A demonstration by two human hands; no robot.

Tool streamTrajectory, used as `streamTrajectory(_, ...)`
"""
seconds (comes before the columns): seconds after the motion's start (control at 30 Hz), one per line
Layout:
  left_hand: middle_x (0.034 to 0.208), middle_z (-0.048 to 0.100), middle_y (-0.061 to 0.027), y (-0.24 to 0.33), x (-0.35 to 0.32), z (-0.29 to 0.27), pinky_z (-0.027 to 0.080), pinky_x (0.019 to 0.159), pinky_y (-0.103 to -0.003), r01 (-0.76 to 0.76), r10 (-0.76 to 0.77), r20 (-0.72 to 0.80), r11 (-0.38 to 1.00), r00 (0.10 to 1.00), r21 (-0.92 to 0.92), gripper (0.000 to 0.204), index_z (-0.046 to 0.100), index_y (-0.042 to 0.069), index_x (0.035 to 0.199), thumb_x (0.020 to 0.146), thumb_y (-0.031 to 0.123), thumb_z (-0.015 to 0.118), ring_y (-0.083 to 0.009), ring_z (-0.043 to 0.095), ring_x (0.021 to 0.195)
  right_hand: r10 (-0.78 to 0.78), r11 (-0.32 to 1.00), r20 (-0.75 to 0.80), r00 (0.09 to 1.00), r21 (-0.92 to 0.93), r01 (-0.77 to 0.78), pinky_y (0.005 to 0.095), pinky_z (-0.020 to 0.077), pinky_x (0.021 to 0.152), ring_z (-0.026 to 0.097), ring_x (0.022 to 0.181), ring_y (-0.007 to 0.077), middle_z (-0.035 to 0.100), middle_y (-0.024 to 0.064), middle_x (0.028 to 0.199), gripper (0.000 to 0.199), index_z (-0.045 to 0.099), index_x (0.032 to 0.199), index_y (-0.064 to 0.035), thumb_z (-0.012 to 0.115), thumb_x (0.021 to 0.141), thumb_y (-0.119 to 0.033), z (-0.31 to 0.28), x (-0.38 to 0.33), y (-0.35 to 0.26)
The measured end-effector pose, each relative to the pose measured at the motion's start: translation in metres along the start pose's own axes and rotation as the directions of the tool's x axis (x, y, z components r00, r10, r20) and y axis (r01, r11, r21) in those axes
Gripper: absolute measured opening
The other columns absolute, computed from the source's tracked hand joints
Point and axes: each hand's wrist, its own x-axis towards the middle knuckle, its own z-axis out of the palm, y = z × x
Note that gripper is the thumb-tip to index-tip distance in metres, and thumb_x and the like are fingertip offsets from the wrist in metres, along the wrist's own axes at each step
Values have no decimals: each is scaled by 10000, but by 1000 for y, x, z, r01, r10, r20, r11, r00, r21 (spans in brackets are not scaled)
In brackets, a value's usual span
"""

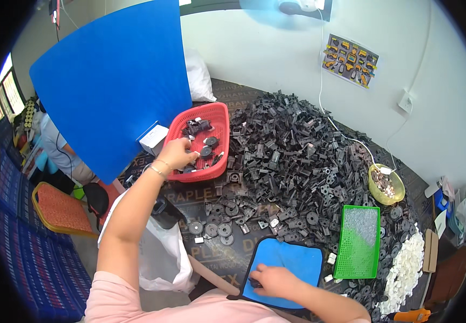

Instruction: Assembling small black plastic mechanical components on a workbench using an electric screwdriver and manual joining.

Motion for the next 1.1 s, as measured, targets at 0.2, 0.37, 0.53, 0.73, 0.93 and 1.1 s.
streamTrajectory(0.2, 897, 672, -184, -32, -32, -35, 503, 791, -385, 122, -121, -41, 992, 992, 27, 409, 656, 5, 981, 735, 323, 730, -323, 649, 870, -149, 835, -413, 899, 435, 338, 342, 527, 765, 636, 890, 208, 620, 127, 1126, 519, 581, 1182, -17, 746, 769, -286, -82, 91, 18)
streamTrajectory(0.37, 933, 666, -179, -10, -66, -47, 504, 798, -392, 54, -50, -52, 996, 997, 68, 390, 647, -2, 996, 747, 286, 732, -344, 638, 889, 239, 626, -582, 777, 704, 334, 312, 510, 843, 609, 1054, 208, 472, 192, 1353, 713, 307, 1422, -37, 685, 848, -227, -176, 139, -5)
streamTrajectory(0.53, 951, 636, -176, 14, -94, -23, 493, 804, -395, -305, 307, 91, 952, 947, -31, 340, 640, 10, 984, 724, 204, 743, -332, 618, 907, 292, 824, -444, 847, 566, 12, 316, 499, 855, 636, 969, 182, 638, 125, 1126, 425, 591, 1186, -17, 690, 828, -222, -139, 109, 62)
streamTrajectory(0.73, 1155, 563, -160, 46, -87, 48, 453, 928, -379, -461, 484, 469, 870, 739, -173, 442, 597, 2, 1087, 735, 217, 754, -336, 547, 1075, 238, 969, -597, 766, 200, -145, 389, 435, 966, 534, 1132, 326, 571, 164, 1207, 393, 629, 1102, -32, 704, 757, -205, -59, 50, 102)
streamTrajectory(0.93, 1428, 342, -202, 72, -65, 107, 359, 1041, -455, -449, 455, 344, 888, 822, -100, 892, 353, 76, 1397, 702, 463, 757, -392, 392, 1275, 240, 970, -605, 759, 177, -166, 431, 383, 1011, 471, 1204, 333, 516, 155, 1279, 470, 593, 1164, -62, 723, 736, -207, -16, 12, 92)
streamTrajectory(1.1, 1474, 254, -234, 99, -67, 137, 358, 1029, -475, -293, 308, 302, 951, 902, -95, 1023, 293, 127, 1443, 644, 559, 765, -404, 337, 1321, 195, 977, -683, 704, 70, -203, 437, 365, 1014, 461, 1211, 328, 516, 143, 1258, 480, 587, 1163, -75, 733, 721, -191, -8, -12, 94)
